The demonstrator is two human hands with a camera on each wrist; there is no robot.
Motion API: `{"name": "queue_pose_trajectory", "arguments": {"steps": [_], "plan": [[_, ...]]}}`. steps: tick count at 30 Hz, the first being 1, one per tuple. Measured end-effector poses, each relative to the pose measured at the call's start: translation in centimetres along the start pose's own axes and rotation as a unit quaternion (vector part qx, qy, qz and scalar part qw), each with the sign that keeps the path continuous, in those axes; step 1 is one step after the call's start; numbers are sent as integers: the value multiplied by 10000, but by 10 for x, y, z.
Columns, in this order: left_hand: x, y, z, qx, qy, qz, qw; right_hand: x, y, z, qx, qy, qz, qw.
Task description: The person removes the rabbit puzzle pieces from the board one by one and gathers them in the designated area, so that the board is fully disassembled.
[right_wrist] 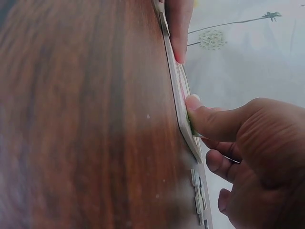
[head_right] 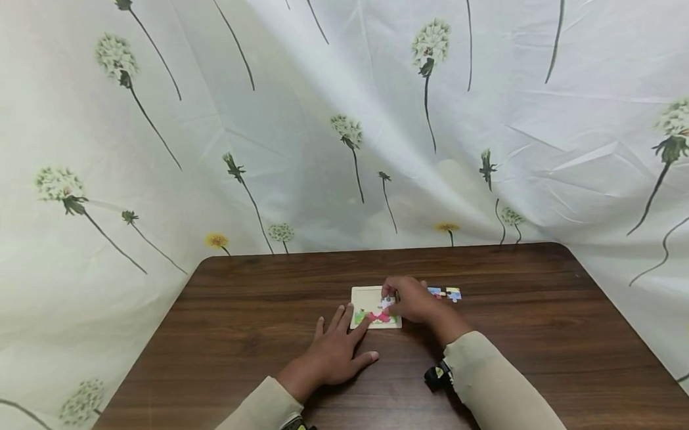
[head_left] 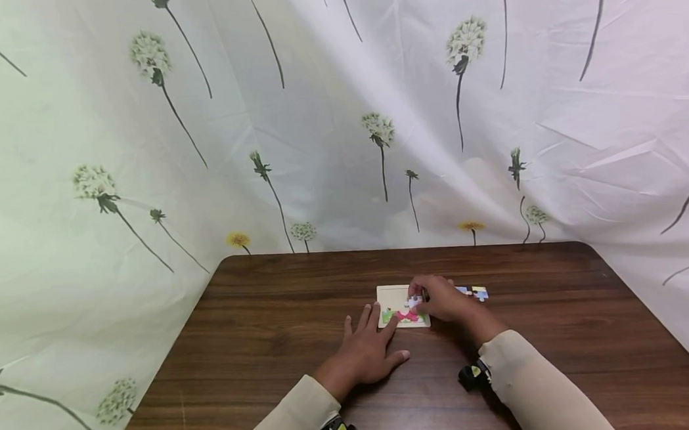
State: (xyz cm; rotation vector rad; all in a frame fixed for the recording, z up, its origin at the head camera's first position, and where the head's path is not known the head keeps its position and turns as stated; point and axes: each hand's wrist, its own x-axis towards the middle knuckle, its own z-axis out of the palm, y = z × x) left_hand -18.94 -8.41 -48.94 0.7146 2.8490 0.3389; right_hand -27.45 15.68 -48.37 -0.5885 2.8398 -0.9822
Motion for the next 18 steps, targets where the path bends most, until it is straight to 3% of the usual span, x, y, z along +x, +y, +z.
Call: {"name": "queue_pose_trajectory", "arguments": {"steps": [18], "plan": [[0,0,0,-10,-11,-24,10000,0,-5,0,112,-174,-104,9997]]}}
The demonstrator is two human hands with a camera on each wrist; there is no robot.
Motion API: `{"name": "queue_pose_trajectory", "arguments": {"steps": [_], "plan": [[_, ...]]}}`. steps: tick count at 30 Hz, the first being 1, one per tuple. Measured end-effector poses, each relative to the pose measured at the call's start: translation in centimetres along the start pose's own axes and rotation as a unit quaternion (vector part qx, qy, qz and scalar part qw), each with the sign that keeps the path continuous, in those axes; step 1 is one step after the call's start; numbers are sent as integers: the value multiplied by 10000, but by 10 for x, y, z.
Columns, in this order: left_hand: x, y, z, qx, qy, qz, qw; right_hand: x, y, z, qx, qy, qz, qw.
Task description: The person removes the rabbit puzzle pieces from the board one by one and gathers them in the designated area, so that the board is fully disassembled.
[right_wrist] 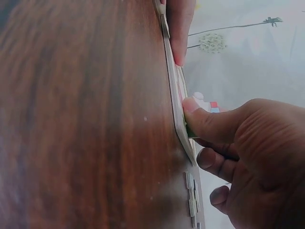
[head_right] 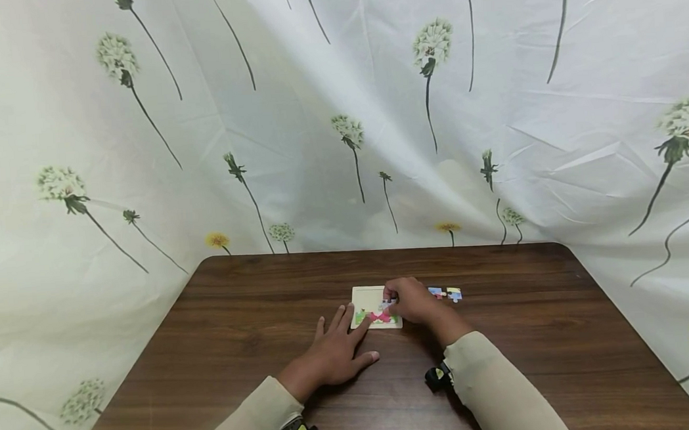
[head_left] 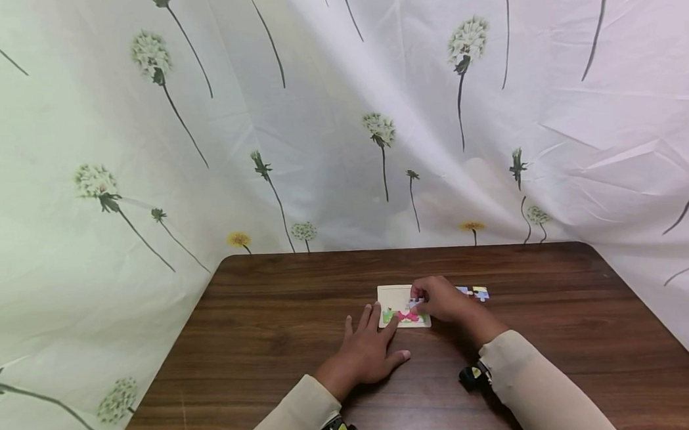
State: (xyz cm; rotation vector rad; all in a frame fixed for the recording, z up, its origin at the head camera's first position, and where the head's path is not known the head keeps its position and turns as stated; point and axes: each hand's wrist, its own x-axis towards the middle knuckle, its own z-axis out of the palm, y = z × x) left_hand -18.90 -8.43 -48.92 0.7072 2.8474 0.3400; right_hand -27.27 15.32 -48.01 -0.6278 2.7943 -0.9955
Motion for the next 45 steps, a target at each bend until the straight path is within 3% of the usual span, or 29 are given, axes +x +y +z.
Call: {"name": "queue_pose_trajectory", "arguments": {"steps": [15,28,38,45], "plan": [[0,1,-1,-6,74,24,10000,-3,-3,0,-177,442,-71,9988],[0,-1,-1,19,32,27,10000,-4,-8,1,-385,583,-85,9975],[0,0,0,27,30,20,10000,-5,-12,6,-597,816,303,9944],[1,0,-1,37,27,14,10000,-4,-13,1,-262,713,435,9962]]}}
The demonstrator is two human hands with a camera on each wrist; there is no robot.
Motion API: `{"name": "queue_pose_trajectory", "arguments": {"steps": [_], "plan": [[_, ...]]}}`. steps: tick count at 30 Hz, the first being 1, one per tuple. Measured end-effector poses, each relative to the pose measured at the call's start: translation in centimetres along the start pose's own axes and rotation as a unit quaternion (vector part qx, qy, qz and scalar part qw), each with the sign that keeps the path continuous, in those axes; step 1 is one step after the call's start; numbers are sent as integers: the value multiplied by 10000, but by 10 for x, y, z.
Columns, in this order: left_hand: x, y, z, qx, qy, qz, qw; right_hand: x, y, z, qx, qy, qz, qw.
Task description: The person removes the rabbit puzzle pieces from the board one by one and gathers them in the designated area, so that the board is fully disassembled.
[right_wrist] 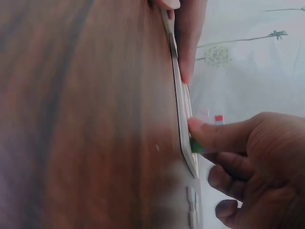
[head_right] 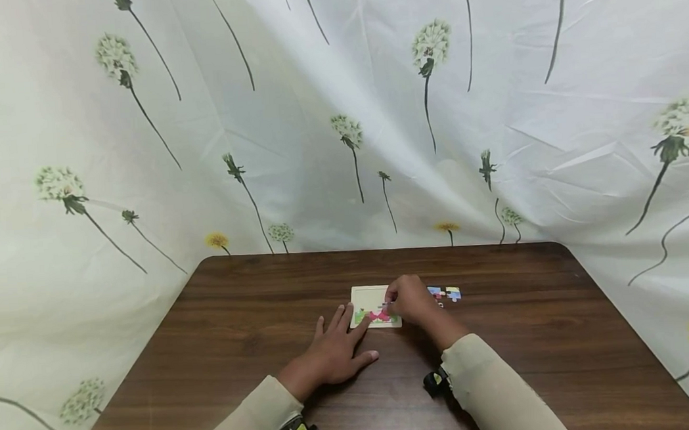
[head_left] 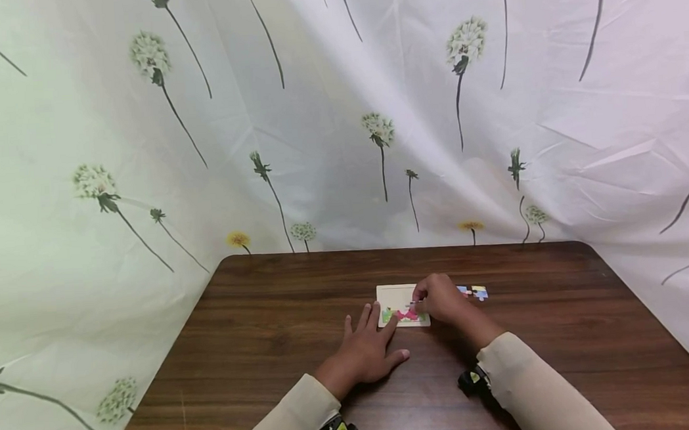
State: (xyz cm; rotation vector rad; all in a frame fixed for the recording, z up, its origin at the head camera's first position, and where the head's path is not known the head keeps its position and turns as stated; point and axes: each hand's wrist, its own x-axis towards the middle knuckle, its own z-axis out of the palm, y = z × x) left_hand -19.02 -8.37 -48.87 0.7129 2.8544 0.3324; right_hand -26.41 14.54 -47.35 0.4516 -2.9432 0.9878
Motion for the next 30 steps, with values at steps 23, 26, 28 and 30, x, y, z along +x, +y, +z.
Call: {"name": "queue_pose_trajectory", "arguments": {"steps": [23,26,28,30], "plan": [[1,-1,1,28,7,-12,10000,19,9,-14,786,-1098,-3,9908],[1,-1,1,12,25,19,10000,19,8,-14,703,-1090,77,9915],[1,-1,1,12,39,28,10000,20,8,-15,686,-1099,106,9915],[1,0,0,23,34,27,10000,18,9,-15,709,-1104,79,9913]]}}
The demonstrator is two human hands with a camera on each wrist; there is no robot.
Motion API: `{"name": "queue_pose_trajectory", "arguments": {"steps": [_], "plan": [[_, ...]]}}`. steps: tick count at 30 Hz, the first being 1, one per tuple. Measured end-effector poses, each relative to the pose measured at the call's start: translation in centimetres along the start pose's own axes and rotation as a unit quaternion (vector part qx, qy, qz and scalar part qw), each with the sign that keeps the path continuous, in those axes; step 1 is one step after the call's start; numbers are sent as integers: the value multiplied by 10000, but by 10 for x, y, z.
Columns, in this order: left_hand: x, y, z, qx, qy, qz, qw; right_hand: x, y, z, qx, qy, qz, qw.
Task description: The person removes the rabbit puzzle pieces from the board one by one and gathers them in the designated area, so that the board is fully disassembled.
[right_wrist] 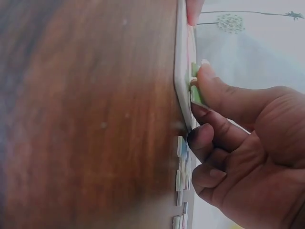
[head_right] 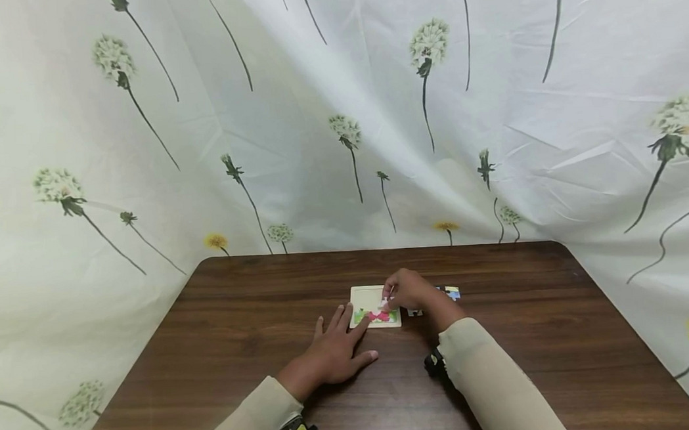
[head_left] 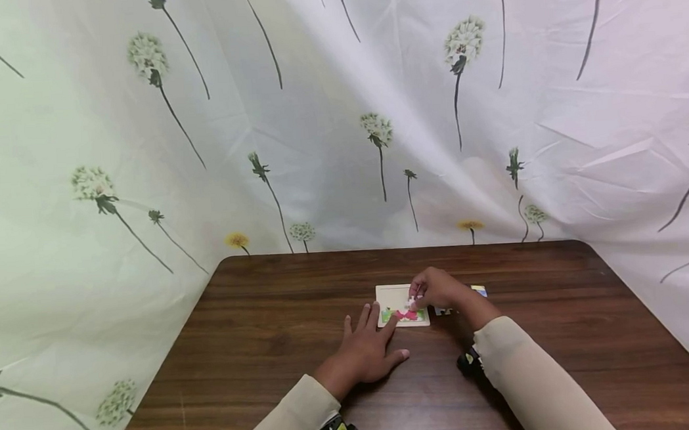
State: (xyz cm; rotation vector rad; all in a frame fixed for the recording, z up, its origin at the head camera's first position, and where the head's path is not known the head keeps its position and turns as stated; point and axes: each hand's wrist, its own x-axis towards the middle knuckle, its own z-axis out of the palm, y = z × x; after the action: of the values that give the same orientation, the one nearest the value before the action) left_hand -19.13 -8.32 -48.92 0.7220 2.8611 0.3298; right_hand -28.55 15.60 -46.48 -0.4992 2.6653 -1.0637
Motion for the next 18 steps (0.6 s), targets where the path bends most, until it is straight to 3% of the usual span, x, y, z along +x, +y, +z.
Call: {"name": "queue_pose_trajectory", "arguments": {"steps": [8,18], "plan": [[-1,-1,1,-10,-21,-8,10000,-5,10,-4,276,145,-232,9992],[1,-1,1,-56,-64,-60,9999,-23,27,-18,251,212,-945,9950]]}}
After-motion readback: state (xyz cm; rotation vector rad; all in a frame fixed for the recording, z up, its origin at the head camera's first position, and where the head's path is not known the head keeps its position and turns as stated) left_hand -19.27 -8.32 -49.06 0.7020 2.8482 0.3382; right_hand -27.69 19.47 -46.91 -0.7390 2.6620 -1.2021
